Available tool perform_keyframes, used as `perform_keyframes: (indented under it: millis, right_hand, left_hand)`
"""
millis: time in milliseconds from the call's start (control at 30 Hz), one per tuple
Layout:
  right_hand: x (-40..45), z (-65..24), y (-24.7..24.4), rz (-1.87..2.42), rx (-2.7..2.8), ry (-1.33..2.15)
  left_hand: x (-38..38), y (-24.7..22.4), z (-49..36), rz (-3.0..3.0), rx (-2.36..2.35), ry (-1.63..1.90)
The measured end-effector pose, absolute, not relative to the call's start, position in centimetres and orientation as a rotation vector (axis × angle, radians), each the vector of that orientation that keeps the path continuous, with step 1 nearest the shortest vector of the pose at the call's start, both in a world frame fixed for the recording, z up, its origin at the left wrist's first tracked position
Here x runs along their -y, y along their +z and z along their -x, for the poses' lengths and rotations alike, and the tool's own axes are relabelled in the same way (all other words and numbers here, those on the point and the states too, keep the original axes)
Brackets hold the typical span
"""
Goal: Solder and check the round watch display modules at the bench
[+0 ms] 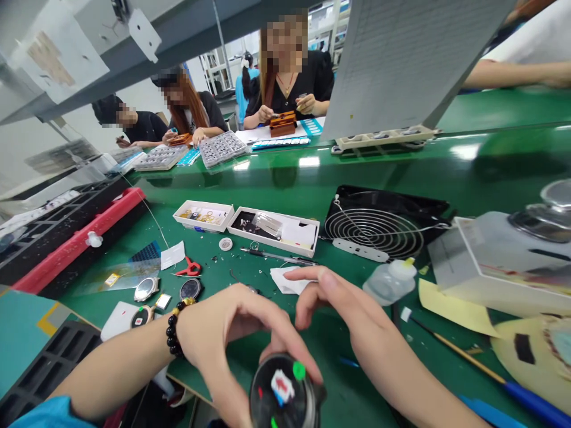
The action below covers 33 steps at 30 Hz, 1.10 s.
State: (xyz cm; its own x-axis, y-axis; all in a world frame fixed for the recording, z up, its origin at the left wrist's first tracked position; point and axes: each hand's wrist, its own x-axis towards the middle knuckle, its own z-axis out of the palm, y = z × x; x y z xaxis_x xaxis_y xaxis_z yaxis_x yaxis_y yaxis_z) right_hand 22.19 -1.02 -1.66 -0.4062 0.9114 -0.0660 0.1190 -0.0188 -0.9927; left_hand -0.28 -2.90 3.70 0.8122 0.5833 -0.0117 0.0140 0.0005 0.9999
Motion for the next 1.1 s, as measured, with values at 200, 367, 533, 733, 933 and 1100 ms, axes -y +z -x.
perform_keyframes:
  millis: [200, 367, 533, 733, 933, 1100]
  right_hand:
    - [1.2, -22.4, -1.7, 1.027, 1.450, 1.618]
    - [1.6, -22.2, -1.6, 1.025, 1.531, 1.540]
    - [1.9, -21.8, -1.0, 1.082, 1.633, 1.466]
    - [1.8, -21.6, -1.4, 1.112, 1.656, 1.493]
    - [1.8, -21.3, -1.4, 1.151, 1.688, 1.395]
    - [1.9, -22.6, -1.4, 1.107, 1.637, 1.291]
  left_hand:
    - [3.3, 1.9, -1.0, -1.720, -0.946, 0.963]
    - [2.8, 0.9, -1.3, -2.084, -1.158, 1.095]
    - [2.7, 0.8, -1.2, -2.198, -1.160, 1.104]
    - [2.7, 0.7, -1.2, -2.196, -1.158, 1.107]
    - [2.7, 0.5, -1.2, -2.225, -1.147, 1.143]
    - [2.8, 1.0, -1.5, -2.238, -1.118, 1.189]
